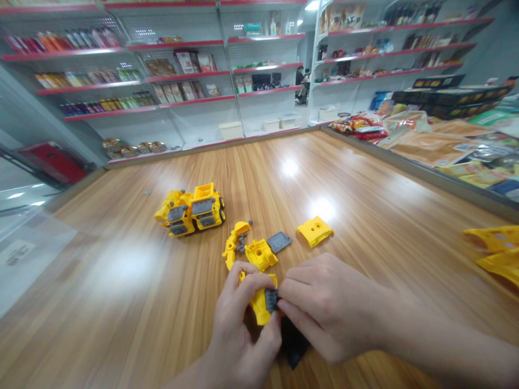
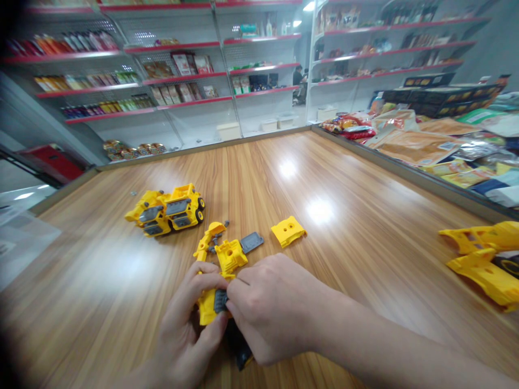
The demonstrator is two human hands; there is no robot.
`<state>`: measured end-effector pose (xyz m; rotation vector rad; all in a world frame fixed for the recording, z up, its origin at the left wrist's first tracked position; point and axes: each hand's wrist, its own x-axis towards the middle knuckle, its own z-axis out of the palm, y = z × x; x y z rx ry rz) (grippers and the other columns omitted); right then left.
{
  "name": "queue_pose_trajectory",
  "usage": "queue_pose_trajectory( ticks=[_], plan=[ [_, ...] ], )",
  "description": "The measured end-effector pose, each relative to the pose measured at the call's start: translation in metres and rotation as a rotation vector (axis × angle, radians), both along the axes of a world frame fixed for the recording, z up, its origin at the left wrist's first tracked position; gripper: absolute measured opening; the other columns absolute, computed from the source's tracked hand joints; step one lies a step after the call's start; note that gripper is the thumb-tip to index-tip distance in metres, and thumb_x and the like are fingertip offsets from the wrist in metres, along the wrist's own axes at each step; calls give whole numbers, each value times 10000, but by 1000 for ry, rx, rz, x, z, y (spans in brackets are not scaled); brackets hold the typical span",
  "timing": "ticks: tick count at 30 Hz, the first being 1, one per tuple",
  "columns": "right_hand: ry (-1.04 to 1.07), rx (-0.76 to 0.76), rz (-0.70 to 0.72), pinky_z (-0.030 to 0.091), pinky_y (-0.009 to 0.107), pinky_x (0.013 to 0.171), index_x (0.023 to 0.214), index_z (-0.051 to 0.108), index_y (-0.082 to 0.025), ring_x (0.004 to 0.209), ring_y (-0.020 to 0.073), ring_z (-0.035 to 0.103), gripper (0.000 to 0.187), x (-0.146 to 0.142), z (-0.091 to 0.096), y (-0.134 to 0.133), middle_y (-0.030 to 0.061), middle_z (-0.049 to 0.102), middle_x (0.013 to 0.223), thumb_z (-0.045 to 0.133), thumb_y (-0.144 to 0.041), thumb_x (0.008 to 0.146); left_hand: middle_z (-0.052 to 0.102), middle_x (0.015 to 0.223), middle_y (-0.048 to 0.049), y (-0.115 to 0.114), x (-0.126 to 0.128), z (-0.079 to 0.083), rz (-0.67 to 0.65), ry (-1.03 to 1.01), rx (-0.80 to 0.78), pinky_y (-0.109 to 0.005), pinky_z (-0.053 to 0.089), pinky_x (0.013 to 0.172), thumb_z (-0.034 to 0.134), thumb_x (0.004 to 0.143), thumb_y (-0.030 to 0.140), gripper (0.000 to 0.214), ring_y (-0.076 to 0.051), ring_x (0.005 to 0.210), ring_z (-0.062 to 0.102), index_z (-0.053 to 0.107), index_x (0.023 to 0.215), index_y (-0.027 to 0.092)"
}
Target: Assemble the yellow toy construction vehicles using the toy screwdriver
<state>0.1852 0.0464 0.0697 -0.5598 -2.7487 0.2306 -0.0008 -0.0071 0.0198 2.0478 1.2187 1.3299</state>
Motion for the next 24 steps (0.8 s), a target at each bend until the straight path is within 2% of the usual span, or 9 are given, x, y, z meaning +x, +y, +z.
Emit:
queue_pose_trajectory(
  ticks=[10,14,18,21,24],
  plan=[
    [-19,-112,52,313,274,513,722,575,-146,560,122,513,144,-1,5,1,15,606,660,510,-146,851,451,989,-65,-3,-1,-2,32,61,85,-350,494,778,587,755,92,318,-227,950,505,548,1047,208],
    [22,-199,15,329,258,517,729,556,-150,561,118,516,113,-1,2,1,9,602,656,528,-151,838,438,1034,-75,-7,0,-2,92,118,168,-352,501,799,620,724,51,386,-235,990,491,561,1068,217],
    [34,-299,-58,334,249,523,709,546,-164,544,110,520,146,-1,1,-1,-2,612,638,516,-146,852,435,1047,-78,-7,0,-2,102,117,170,-348,507,809,628,723,36,385,-227,993,504,563,1061,208],
    [45,-301,-108,352,260,545,720,561,-162,577,128,550,122,0,2,-1,13,622,648,530,-155,838,454,1070,-78,-6,1,-4,99,84,140,-357,503,837,629,742,56,389,-233,1030,509,550,1087,218],
    [104,-236,-105,358,276,564,750,559,-160,621,147,564,95,0,1,0,29,622,684,531,-178,839,480,1138,-89,-6,4,-10,158,-43,90,-406,487,908,665,750,95,550,-243,1070,527,444,1235,231]
  ],
)
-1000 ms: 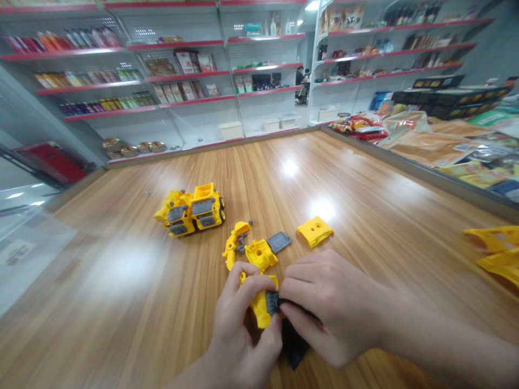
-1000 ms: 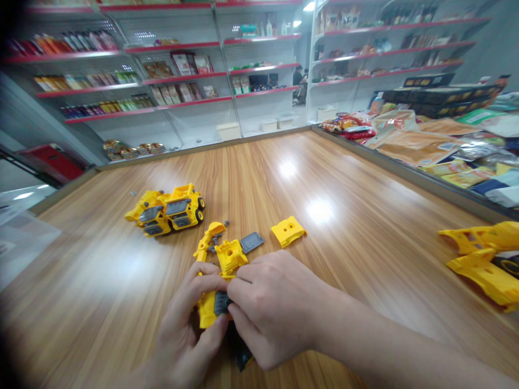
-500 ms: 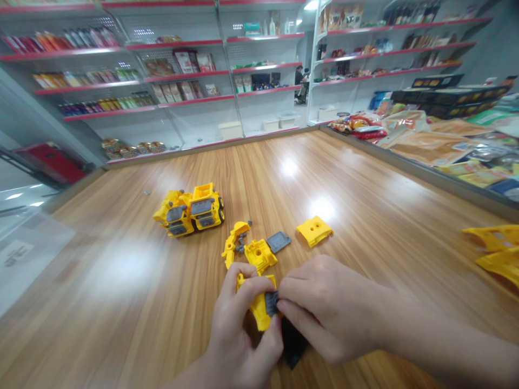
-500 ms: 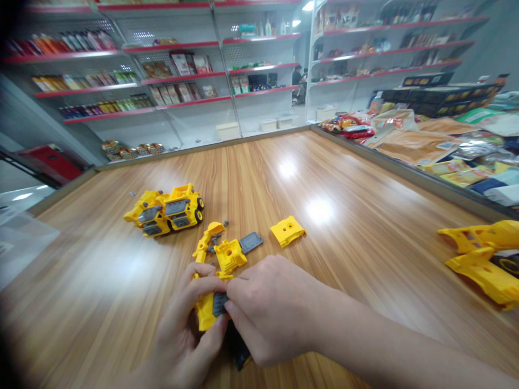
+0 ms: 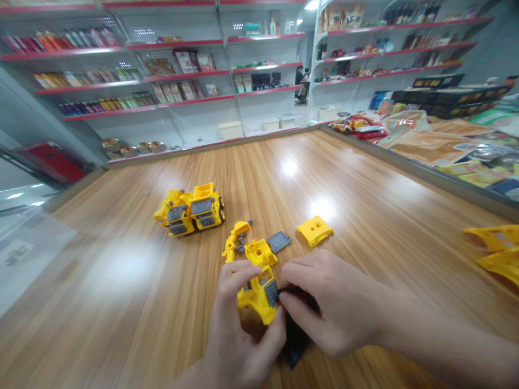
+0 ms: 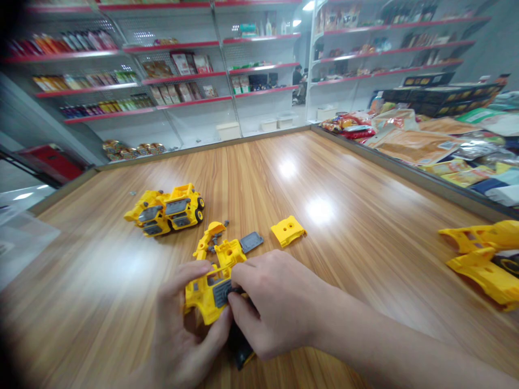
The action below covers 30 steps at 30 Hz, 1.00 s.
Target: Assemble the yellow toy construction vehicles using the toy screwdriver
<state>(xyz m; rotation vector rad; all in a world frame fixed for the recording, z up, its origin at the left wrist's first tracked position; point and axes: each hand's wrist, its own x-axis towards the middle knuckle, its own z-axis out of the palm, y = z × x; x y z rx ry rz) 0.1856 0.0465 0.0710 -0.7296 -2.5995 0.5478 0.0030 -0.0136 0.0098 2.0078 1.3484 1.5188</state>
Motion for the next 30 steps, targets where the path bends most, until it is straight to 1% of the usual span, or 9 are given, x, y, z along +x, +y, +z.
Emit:
queue_pose_trajectory(
  ticks=[3,5,8,11,16,20,25,28,30],
  plan=[
    [44,128,-4,318,290,551,736,553,-167,611,139,531,139,1,-1,2,24,609,700,513,-178,869,492,1204,-113,0,1,-6,95,-118,-94,-439,475,941,703,770,158,658,-255,1090,556,349,1321,222],
    [39,212,-33,281,306,544,716,563,-169,594,134,504,170,3,-1,4,21,603,696,519,-178,880,504,1204,-109,1,0,-8,120,-110,-146,-427,484,931,714,788,203,618,-254,1086,570,380,1307,221],
    [8,288,-39,250,320,546,690,580,-172,594,134,488,160,5,-1,6,18,600,689,559,-167,849,537,1155,-73,5,-1,-7,101,-4,-122,-400,488,931,740,786,242,531,-238,1063,577,467,1242,236],
    [-37,309,-6,251,324,555,685,584,-175,620,144,495,131,7,-1,7,20,612,708,577,-150,813,558,1116,-50,8,-2,-4,71,49,-61,-363,495,915,759,778,242,512,-225,1052,576,501,1221,253],
    [-53,306,32,254,325,545,716,600,-173,620,156,483,83,8,0,9,26,611,715,577,-143,790,560,1116,-53,10,-3,-4,29,79,-43,-350,490,941,744,779,180,493,-219,1057,580,524,1215,250],
    [-63,282,45,254,325,533,707,581,-174,594,150,469,107,8,1,9,18,585,692,550,-138,803,564,1109,-60,10,-2,-5,4,61,-39,-364,505,930,728,781,151,492,-225,1047,589,529,1219,254],
    [-63,174,0,281,311,541,719,583,-164,590,142,497,135,5,-2,7,14,588,680,520,-130,833,558,1096,-65,11,-1,-3,0,33,-31,-356,519,905,707,788,131,478,-220,1035,588,525,1213,251],
    [-72,88,-8,296,304,551,721,598,-159,595,143,528,165,3,-3,6,14,594,661,499,-122,847,548,1110,-67,11,-1,-2,8,40,-21,-355,509,928,680,792,99,465,-217,1047,581,530,1207,245],
    [-71,25,-28,306,297,561,719,594,-158,598,136,540,189,2,-2,5,13,598,660,481,-129,868,533,1133,-69,10,-1,-3,11,54,-18,-360,494,959,650,781,48,498,-218,1077,569,523,1218,249]
  ],
)
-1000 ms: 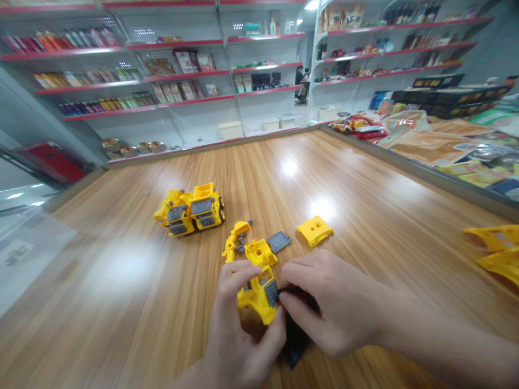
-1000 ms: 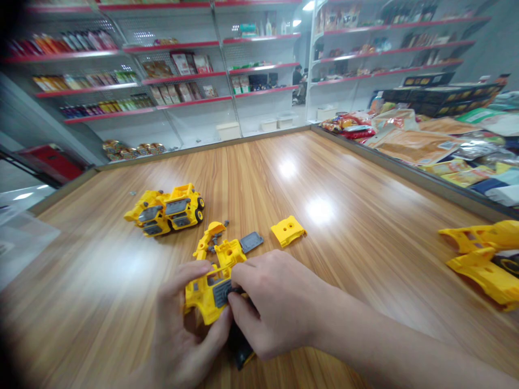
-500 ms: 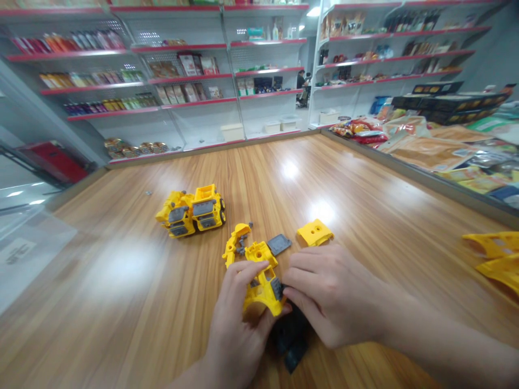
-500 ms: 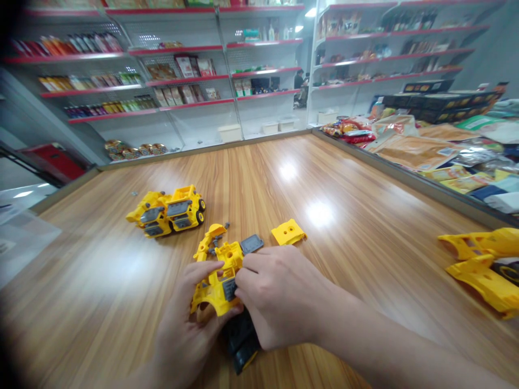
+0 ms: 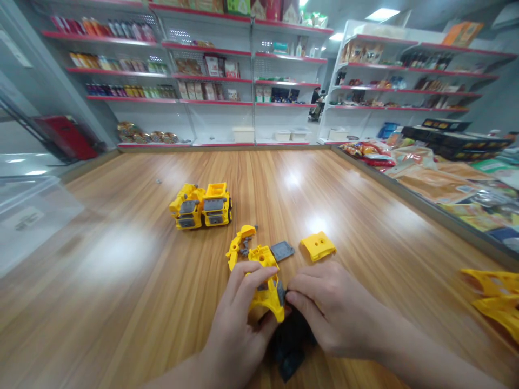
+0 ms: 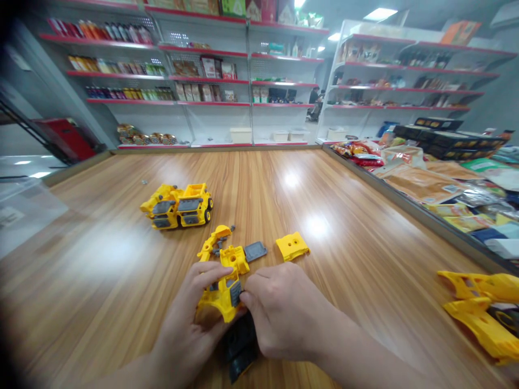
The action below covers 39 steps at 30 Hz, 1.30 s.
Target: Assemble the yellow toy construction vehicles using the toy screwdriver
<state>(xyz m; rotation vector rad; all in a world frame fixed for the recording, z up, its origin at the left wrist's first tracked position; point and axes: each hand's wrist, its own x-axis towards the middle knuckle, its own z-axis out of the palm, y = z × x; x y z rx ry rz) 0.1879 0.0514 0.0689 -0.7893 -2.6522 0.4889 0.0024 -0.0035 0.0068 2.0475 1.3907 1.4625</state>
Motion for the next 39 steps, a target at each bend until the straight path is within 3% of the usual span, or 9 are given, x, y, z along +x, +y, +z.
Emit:
queue_pose_trajectory(
  ticks=[4,7,11,16,19,27,39],
  plan=[
    [22,-115,-54,298,270,546,676,521,-167,563,105,508,222,0,2,-3,-11,568,631,469,-150,891,492,1178,-74,-2,-1,-2,-13,29,18,-368,464,1006,617,743,-19,582,-221,1133,536,496,1242,255],
    [73,-116,-47,287,261,532,672,478,-173,541,97,472,189,-1,2,-4,-25,530,608,491,-143,858,472,1198,-79,-2,-1,-3,-40,19,9,-375,445,1030,590,744,-39,602,-221,1162,511,482,1257,256],
    [140,-56,-13,340,271,596,815,534,-168,630,128,518,40,2,1,-1,4,582,727,517,-133,822,462,1226,-80,-2,-1,-2,-91,-27,-49,-399,415,1061,543,770,-47,631,-226,1198,488,453,1306,274],
    [135,136,-39,314,300,603,783,528,-180,658,153,495,108,5,-3,4,18,560,746,490,-147,879,510,1200,-59,2,-1,-4,-91,-114,-116,-383,424,1022,525,886,82,500,-215,1156,510,431,1324,303],
    [150,183,-6,312,300,593,778,531,-177,649,152,477,129,4,-6,6,17,546,730,480,-134,888,521,1170,-30,3,-2,-6,-69,-138,-151,-348,412,1012,529,888,78,472,-192,1132,514,454,1285,321],
    [166,142,75,317,299,579,791,548,-163,613,138,454,56,4,-4,3,6,537,704,520,-142,834,498,1110,-9,-1,-3,-5,-138,-177,-90,-260,417,956,450,787,-82,611,-147,1057,514,498,1250,314],
    [156,71,49,332,286,575,796,572,-158,611,124,498,110,2,-2,1,6,566,697,498,-134,874,484,1119,-14,0,-4,-5,-104,-156,-62,-248,423,951,428,760,-101,635,-144,1066,508,514,1241,305]
  ],
)
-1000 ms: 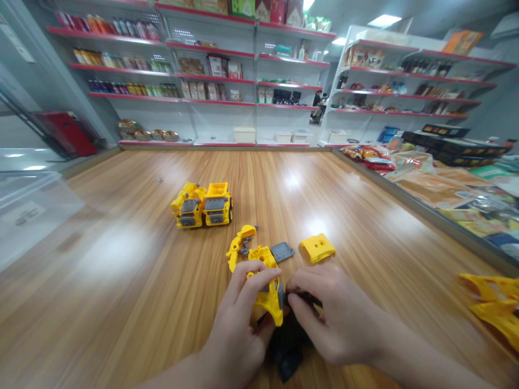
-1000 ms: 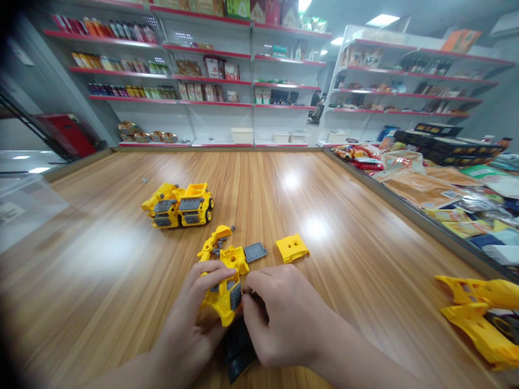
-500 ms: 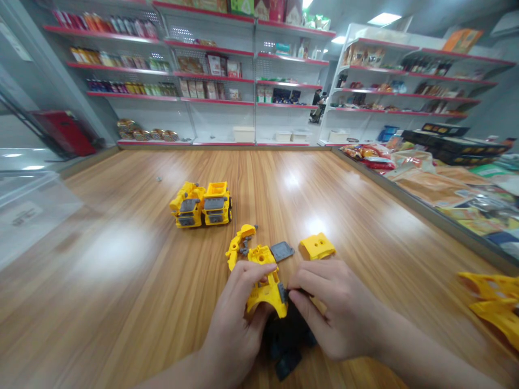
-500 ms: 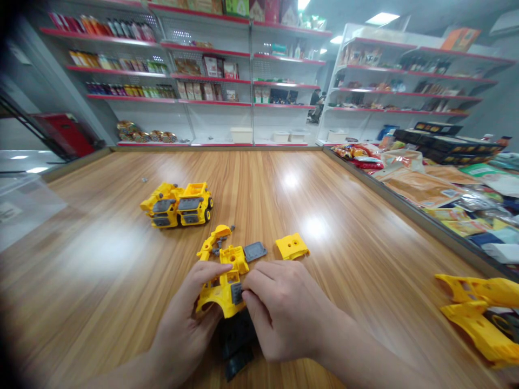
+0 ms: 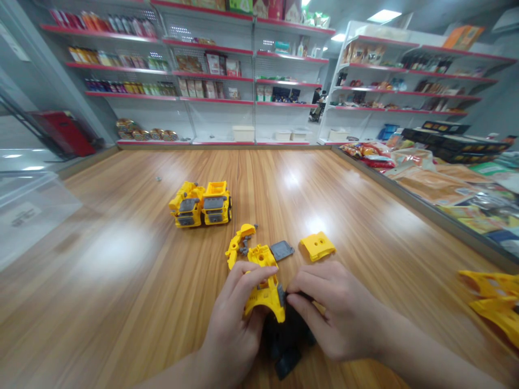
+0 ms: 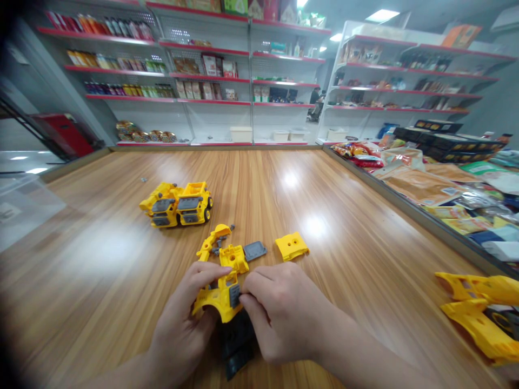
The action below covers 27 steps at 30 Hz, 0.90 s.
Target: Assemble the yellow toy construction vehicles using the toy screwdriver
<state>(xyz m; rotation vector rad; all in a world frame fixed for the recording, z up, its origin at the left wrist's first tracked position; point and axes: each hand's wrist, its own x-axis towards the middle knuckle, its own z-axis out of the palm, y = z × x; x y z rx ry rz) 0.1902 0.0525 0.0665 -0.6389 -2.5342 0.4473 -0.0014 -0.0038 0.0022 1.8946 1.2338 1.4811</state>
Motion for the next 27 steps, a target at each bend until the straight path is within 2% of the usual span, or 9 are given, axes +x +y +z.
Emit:
queue_pose_trajectory(
  ticks=[13,21,27],
  plan=[
    [6,-283,-148,337,230,532,704,560,-172,540,81,489,145,-6,3,-3,-38,542,602,543,-159,847,475,1107,-29,0,0,-1,4,14,41,-252,455,916,423,803,-85,585,-148,1041,518,522,1242,289],
    [-9,-418,-213,319,242,511,686,589,-176,530,92,482,160,-7,5,-3,-39,542,583,557,-183,842,488,1093,-30,-2,-1,2,55,54,41,-250,476,885,446,816,-62,546,-151,1022,535,527,1230,285],
    [112,-399,-278,333,258,545,752,540,-184,569,110,474,188,-6,3,3,-32,518,628,493,-239,926,512,1156,-58,-1,-1,-4,134,-33,-11,-364,474,955,548,859,59,454,-215,1090,549,492,1256,271]
  ],
)
